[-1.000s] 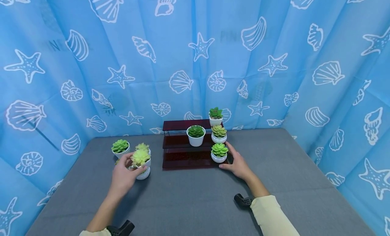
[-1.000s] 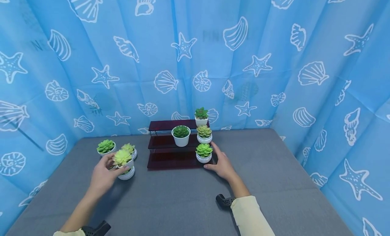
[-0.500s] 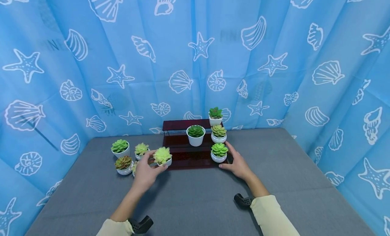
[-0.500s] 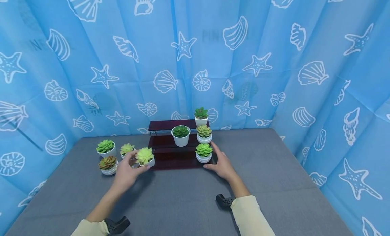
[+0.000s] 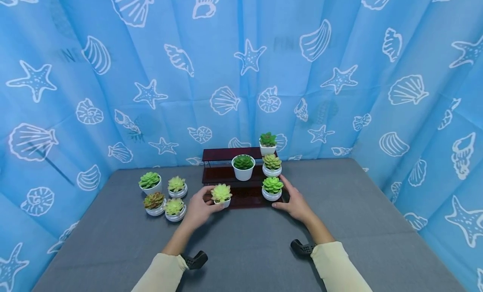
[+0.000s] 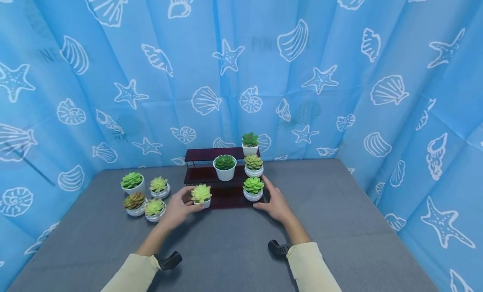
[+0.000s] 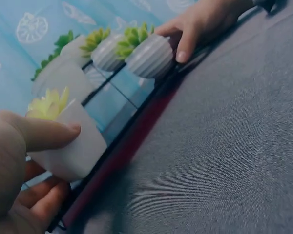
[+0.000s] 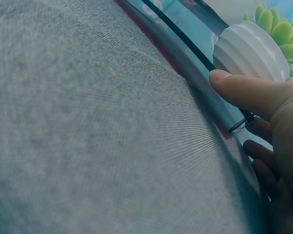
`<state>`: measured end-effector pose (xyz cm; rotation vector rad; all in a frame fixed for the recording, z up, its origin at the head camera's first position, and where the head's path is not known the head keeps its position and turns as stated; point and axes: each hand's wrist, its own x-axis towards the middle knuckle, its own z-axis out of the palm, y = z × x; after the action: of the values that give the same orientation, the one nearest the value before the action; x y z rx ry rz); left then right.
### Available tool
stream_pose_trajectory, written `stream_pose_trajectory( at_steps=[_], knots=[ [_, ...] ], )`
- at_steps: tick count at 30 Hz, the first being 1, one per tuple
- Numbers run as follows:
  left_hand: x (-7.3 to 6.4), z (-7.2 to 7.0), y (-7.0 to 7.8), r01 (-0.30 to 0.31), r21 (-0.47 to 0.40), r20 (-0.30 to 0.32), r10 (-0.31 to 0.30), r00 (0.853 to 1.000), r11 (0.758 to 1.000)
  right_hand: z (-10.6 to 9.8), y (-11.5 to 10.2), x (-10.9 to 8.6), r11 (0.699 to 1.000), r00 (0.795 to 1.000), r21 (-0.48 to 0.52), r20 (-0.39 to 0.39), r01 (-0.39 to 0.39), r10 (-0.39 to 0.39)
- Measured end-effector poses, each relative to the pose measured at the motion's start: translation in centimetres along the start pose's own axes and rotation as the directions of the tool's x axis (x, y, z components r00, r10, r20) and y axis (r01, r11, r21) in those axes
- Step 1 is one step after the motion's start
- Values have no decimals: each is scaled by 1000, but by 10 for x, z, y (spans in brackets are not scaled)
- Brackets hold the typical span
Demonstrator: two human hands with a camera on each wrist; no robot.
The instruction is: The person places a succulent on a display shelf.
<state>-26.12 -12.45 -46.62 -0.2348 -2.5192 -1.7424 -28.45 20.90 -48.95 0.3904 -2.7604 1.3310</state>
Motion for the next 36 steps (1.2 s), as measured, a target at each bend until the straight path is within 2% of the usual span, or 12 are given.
stream_pose_trajectory(
  at_steps=[10, 12, 17, 19, 26, 32, 36],
  knots=[
    [6, 10, -1, -26, -81, 44, 30, 999, 996, 1, 1, -2, 1000, 1000, 3, -5, 7, -7],
    [9, 13, -5, -30, -57, 38, 32, 999, 998, 1, 1, -3, 1000, 1000, 2, -6, 9, -9],
    [11, 17, -3, -40, 58, 24, 39, 999, 997, 0, -1, -2, 1000, 1000, 2, -6, 7, -7],
    [12, 19, -1, -32, 74, 21, 30, 999, 997, 0, -2, -2, 1000, 1000, 5, -5, 6, -6],
    [13, 27, 0, -24, 64, 18, 23, 1000, 998, 0, -1, -1, 1000, 1000, 2, -3, 10, -10],
    [13, 36, 2, -15, 68, -14, 16, 1000, 998, 1, -1, -1, 1000, 1000, 7, -5, 16, -16],
    [12, 43, 6, 18, 71, -37, -15, 999, 997, 0, 0, -1, 1000, 1000, 10, -11, 26, -26]
  ],
)
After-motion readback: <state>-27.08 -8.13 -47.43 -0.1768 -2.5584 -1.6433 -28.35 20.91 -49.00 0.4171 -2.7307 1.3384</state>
